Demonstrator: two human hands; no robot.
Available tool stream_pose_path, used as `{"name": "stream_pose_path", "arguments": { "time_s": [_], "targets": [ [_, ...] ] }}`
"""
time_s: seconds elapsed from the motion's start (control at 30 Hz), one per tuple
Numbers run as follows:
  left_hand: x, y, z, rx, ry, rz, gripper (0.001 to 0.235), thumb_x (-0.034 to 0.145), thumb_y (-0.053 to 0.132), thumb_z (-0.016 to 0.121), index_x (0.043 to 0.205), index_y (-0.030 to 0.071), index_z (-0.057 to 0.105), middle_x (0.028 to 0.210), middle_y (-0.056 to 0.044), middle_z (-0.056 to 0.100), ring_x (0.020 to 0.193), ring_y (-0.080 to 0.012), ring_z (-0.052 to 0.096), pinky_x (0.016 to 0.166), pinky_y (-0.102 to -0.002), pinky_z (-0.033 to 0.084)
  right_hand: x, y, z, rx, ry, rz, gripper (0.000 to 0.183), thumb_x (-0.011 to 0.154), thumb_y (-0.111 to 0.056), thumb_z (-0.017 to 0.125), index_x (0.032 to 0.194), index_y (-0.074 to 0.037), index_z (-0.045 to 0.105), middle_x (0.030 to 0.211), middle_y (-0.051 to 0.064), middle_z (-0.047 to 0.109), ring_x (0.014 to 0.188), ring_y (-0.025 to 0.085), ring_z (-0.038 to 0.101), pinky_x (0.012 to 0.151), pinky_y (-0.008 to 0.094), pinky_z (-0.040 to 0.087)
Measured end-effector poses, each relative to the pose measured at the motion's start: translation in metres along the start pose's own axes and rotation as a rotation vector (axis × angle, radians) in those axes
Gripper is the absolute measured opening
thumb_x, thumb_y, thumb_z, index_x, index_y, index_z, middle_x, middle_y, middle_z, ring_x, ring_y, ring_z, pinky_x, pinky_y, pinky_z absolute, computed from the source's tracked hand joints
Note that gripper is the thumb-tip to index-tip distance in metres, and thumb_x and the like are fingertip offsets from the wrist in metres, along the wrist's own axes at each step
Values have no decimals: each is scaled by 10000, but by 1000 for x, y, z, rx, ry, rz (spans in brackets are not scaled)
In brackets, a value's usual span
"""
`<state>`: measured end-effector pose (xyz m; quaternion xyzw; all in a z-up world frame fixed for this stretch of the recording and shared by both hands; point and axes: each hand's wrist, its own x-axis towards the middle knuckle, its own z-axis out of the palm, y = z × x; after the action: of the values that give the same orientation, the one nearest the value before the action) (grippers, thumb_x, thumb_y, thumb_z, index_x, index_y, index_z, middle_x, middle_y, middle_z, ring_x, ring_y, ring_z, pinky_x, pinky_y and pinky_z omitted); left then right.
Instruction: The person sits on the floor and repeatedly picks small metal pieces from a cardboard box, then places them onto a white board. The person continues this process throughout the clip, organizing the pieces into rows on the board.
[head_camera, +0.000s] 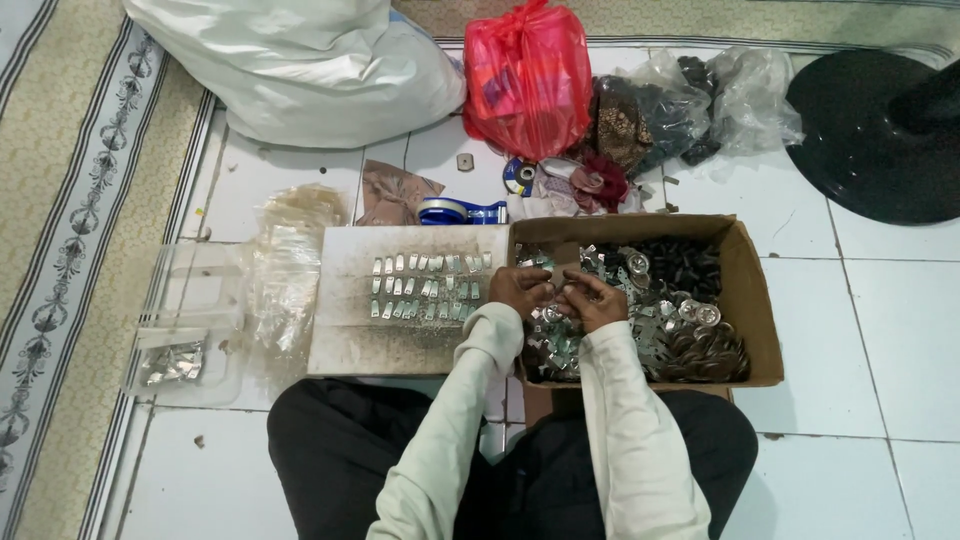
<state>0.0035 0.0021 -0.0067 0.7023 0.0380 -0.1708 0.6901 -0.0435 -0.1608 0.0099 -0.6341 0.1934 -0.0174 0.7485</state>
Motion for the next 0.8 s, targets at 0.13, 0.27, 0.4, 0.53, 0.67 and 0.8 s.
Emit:
{"name": "stream_pose_path", "arguments": {
  "time_s": [0.13, 0.27, 0.4, 0.53, 0.67, 0.8],
  "targets": [
    [-6, 12, -2, -49, -57, 2, 276, 887, -52, 773, 1160, -15, 760, 992, -278, 757, 830, -300, 769, 712, -373, 676, 1, 3, 2, -25, 29, -22, 295, 861, 31, 776, 1148, -37, 771, 907, 243, 718, 778, 359, 756, 623, 421, 684],
    [-8, 19, -7, -88, -118, -36, 315, 880, -12, 806, 1190, 0, 751, 1031, -265, 758, 863, -283, 771, 740, -330, 676, 8, 11, 2, 31, 22, 7, 296, 873, 11, 770, 1166, -32, 756, 914, 225, 713, 782, 323, 762, 654, 387, 692],
    [-11, 24, -8, -90, -132, -37, 337, 851, 0, 836, 1179, 8, 759, 1016, -242, 768, 856, -267, 771, 739, -319, 674, 8, 11, 4, 53, 7, 43, 303, 884, -10, 771, 1185, -5, 741, 943, 249, 726, 801, 315, 761, 693, 386, 691],
    [-2, 11, -7, -94, -122, -38, 347, 846, -23, 829, 1184, 2, 754, 999, -232, 772, 840, -254, 773, 732, -310, 675, 13, 18, 1, 61, -14, 50, 370, 889, 0, 759, 1254, 8, 699, 963, 254, 722, 821, 313, 760, 712, 389, 694],
    [-5, 14, -8, -100, -169, -13, 340, 881, -17, 807, 1215, 1, 744, 1035, -257, 761, 886, -302, 770, 750, -340, 676, 8, 10, 3, 46, -35, 84, 337, 874, -50, 823, 1189, 18, 725, 894, 231, 726, 794, 308, 759, 703, 421, 689],
    [-7, 15, -7, -120, -185, 11, 307, 937, -40, 737, 1243, -40, 714, 1071, -296, 741, 914, -332, 756, 775, -389, 669, 5, 11, 3, 30, -54, 139, 331, 864, -60, 837, 1175, -4, 738, 904, 218, 720, 794, 308, 751, 699, 439, 678]
  ]
}}
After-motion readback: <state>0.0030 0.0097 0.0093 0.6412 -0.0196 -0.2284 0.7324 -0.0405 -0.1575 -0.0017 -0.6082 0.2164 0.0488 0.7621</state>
